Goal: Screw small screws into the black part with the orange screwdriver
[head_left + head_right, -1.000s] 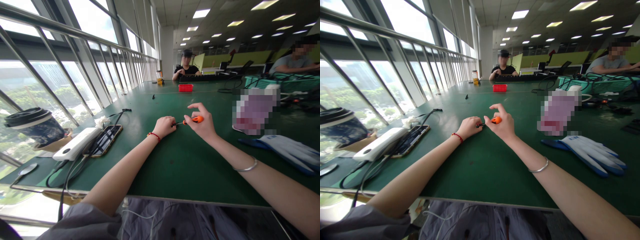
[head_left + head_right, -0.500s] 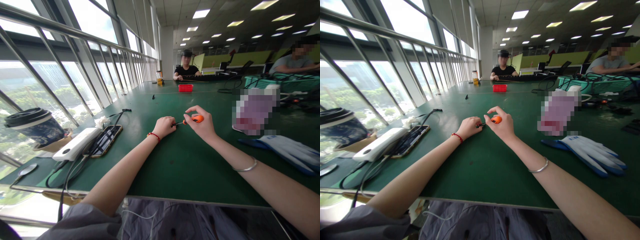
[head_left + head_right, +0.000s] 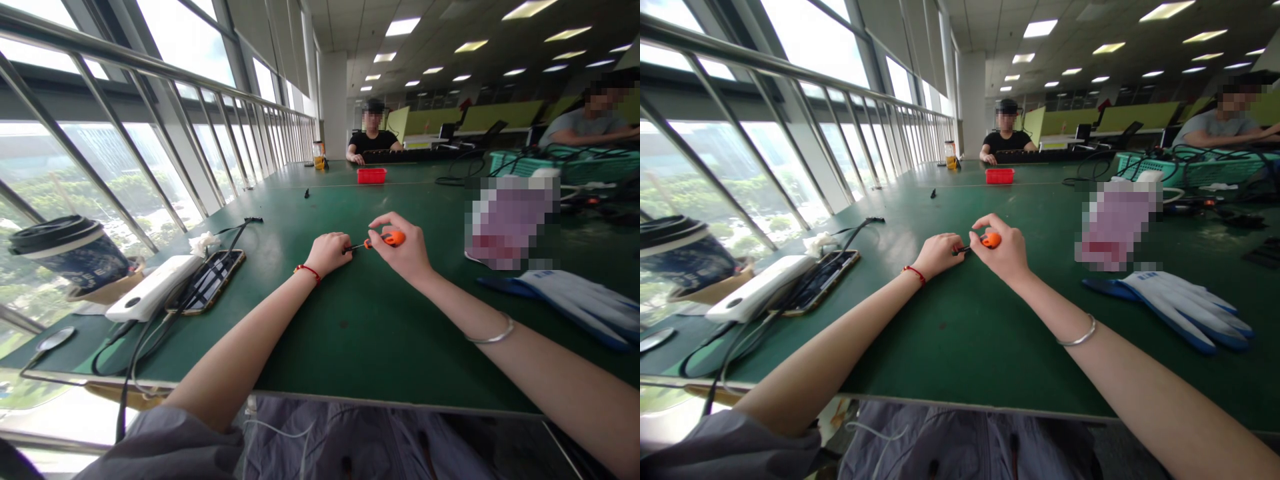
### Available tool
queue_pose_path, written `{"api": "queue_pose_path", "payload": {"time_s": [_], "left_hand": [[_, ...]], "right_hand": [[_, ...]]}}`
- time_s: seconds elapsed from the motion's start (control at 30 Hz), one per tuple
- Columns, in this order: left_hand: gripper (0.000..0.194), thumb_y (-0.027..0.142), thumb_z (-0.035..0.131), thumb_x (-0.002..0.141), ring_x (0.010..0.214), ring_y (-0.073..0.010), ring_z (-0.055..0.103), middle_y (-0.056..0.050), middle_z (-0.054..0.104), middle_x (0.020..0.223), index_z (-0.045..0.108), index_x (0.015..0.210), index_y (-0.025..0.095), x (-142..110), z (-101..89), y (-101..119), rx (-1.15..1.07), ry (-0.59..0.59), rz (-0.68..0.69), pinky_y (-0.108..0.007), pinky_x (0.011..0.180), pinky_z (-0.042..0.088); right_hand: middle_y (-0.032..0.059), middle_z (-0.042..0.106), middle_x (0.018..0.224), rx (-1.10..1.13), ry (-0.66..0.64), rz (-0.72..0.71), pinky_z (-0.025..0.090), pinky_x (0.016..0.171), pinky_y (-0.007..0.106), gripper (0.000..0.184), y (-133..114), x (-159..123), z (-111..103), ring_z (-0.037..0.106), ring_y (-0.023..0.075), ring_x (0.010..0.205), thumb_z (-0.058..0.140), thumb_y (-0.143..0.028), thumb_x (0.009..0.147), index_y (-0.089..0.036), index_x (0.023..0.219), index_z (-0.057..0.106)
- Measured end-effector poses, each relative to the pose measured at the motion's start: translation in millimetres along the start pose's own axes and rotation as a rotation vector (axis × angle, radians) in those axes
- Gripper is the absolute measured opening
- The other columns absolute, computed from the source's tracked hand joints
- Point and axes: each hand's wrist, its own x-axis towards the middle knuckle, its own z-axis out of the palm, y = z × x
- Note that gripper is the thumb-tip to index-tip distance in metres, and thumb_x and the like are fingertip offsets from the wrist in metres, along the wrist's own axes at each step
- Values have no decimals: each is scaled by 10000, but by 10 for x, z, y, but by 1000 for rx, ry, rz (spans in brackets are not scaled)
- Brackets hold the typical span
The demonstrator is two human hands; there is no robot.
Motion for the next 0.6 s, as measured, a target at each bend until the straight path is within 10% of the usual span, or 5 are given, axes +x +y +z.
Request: {"api": "queue_pose_path", "payload": {"time_s": [0.17,0.37,0.6], "left_hand": [[172,251,511,757,865,-206,631,-49,688,922,644,846,189,-2,-10,5,-5,-6,-16,-284,719,478],[167,264,546,748,845,-195,640,-34,703,914,657,850,194,-18,-30,19,-95,5,-89,-278,726,490],[156,288,581,769,797,-162,647,-7,718,851,679,856,201,0,57,-65,-354,56,-169,-262,736,504]], "right_hand": [[-10,582,758,18,32,-57,416,568,275,372,60,6,20,534,145,607,599,-344,710,-218,1052,524],[10,609,598,-18,-6,-29,403,574,279,329,35,-10,0,562,151,562,433,-455,840,-223,641,556],[31,660,848,-216,7,-35,388,579,279,228,314,54,5,599,184,733,508,-423,847,-236,855,637]]}}
